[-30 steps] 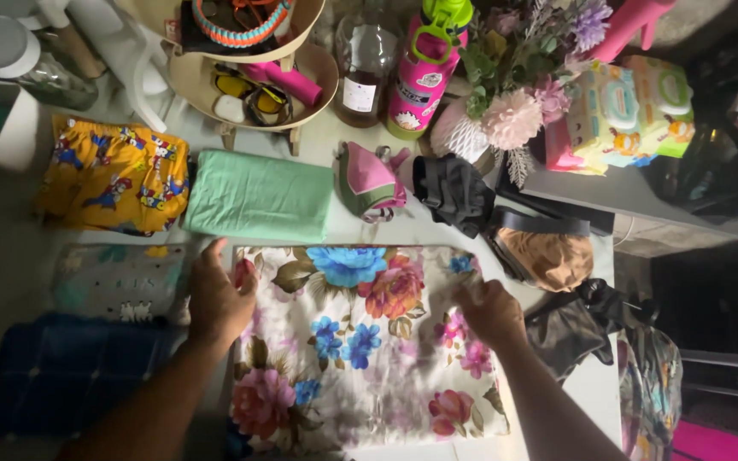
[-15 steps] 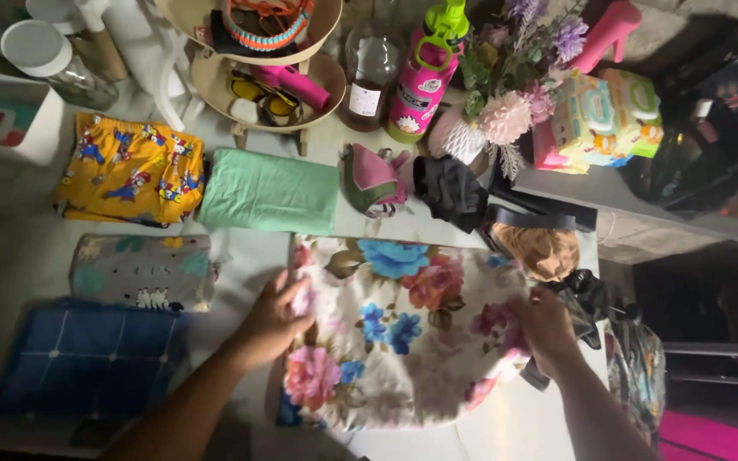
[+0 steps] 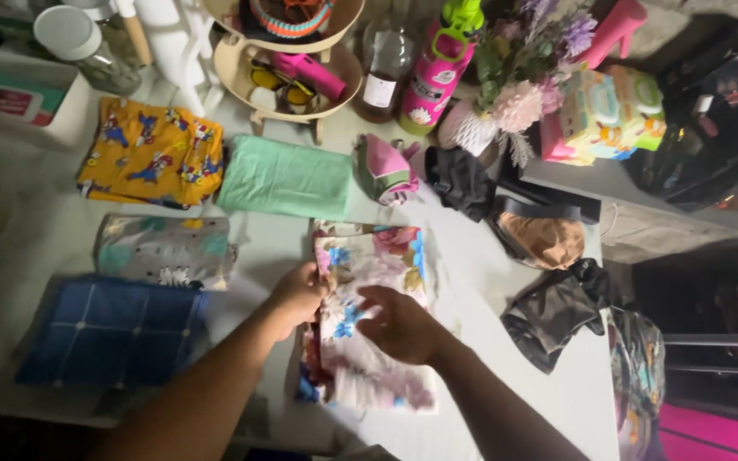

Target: The person folds several pieces of clothing on a white table. They handle a floral-patterned cloth, a gray animal-patterned cloth, a blue grid-patterned cloth, and a black-and-white striped garment, folding each one and stacking them on the table.

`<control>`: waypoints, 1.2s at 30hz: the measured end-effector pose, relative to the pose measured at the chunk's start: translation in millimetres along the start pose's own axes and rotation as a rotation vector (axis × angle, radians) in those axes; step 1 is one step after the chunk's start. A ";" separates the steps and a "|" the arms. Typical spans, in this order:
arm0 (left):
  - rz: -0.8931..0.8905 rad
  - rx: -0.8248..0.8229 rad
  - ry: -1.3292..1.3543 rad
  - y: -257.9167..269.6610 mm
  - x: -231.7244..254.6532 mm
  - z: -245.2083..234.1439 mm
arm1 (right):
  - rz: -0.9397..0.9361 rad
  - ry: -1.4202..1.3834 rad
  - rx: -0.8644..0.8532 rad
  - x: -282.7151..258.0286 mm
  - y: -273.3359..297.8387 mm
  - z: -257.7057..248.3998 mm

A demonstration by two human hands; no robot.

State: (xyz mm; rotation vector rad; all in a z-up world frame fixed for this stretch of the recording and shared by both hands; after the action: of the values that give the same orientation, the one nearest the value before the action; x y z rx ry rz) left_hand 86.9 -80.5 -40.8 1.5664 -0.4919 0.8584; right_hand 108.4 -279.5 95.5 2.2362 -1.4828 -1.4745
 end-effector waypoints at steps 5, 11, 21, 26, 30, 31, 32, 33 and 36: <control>0.273 -0.004 -0.169 15.8 11.9 -1.4 | -0.014 0.352 -0.208 33.0 12.8 20.5; 0.466 -0.085 -0.470 40.2 59.5 8.6 | 0.018 0.508 -0.424 1.9 39.7 43.3; 0.250 -0.126 -0.477 43.0 73.9 -3.2 | -0.266 0.698 -0.136 42.6 29.4 89.2; 0.582 -0.107 -0.576 -53.7 1.6 -0.5 | -0.421 0.545 -0.118 47.5 29.9 93.5; 0.457 -0.162 -0.523 -5.2 37.0 -2.8 | -0.474 0.514 -0.032 33.8 22.6 111.5; 0.457 -0.160 -0.524 -13.8 33.2 -2.4 | -0.477 0.514 -0.033 30.9 17.7 115.9; 0.416 -0.165 -0.502 -22.8 28.9 -2.2 | -0.419 0.578 -0.067 28.7 12.2 120.8; 0.370 -0.172 -0.480 -30.1 21.7 -2.4 | -0.359 0.637 -0.105 26.7 8.9 127.7; 0.365 -0.194 -0.480 -19.4 29.3 -4.9 | -0.400 0.717 -0.211 3.0 7.5 121.1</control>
State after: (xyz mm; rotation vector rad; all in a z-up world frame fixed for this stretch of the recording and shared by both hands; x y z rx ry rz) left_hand 118.6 -67.5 -31.3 1.5217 -1.1998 0.6717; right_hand 13.9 -236.4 32.8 2.5985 -0.6655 -0.6823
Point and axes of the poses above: each hand's wrist, its own y-axis away from the middle knuckle, its own z-axis out of the palm, x = y × z, the point moved 1 cm from there along -y, towards the middle knuckle
